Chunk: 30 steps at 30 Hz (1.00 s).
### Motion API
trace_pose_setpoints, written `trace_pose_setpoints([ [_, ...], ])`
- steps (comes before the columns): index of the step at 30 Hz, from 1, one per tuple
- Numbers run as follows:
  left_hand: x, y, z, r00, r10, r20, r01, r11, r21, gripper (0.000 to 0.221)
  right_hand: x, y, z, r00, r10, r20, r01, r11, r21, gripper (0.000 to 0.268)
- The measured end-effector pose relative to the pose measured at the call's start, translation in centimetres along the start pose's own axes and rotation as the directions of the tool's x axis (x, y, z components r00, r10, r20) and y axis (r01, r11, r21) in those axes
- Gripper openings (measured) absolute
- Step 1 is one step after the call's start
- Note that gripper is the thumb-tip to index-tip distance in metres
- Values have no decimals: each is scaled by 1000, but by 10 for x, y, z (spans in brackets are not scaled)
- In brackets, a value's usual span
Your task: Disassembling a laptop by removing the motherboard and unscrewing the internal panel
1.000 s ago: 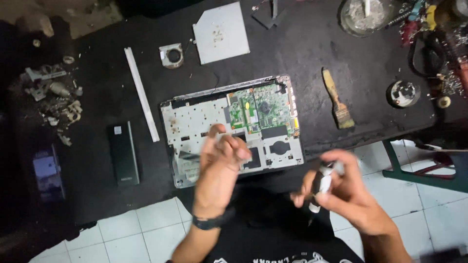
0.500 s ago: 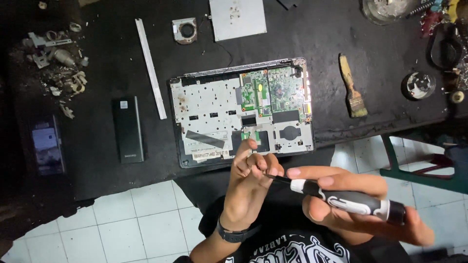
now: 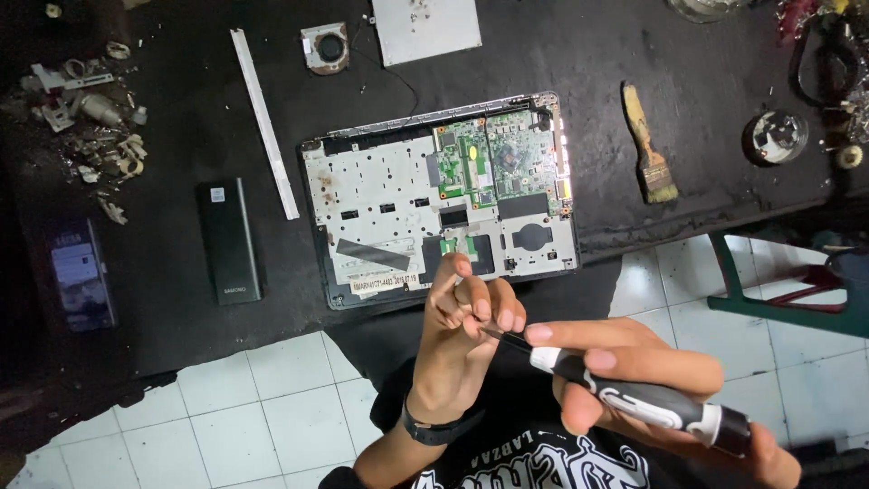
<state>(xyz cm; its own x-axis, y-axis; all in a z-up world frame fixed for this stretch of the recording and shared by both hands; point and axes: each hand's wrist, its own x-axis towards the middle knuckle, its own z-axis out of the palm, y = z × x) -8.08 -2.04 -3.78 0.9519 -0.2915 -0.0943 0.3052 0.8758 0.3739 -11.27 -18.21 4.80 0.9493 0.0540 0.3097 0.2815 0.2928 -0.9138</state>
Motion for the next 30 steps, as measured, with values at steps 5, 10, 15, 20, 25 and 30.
trace_pose_setpoints([
  [5, 1, 0, 1, 1000, -8, -16, 8, 1000, 7, 48, 4, -12, 1, 995, 94, 31, -90, 988, -128, 56],
  [10, 3, 0, 1, 1000, -2, -9, 3, 1000, 30, 47, 7, -8, -5, 993, 94, 73, -85, 990, -113, 55],
  [15, 5, -1, -1, 1000, 1, -3, 0, 999, 33, 47, 3, 5, -8, 993, 68, 99, -49, 983, -179, 55],
  [20, 7, -2, -3, 1000, 27, -14, -26, 996, 90, 41, 6, 12, -2, 995, -85, 45, 96, 854, -511, 45],
  [25, 11, -3, 2, 999, 29, -46, -25, 997, 75, 40, 6, 33, -10, 974, -221, 53, 222, 875, -430, 63],
  [30, 17, -3, 0, 998, 6, -64, 0, 995, 102, 35, -2, 51, -16, 1000, 31, 1, -31, 997, 76, 53],
])
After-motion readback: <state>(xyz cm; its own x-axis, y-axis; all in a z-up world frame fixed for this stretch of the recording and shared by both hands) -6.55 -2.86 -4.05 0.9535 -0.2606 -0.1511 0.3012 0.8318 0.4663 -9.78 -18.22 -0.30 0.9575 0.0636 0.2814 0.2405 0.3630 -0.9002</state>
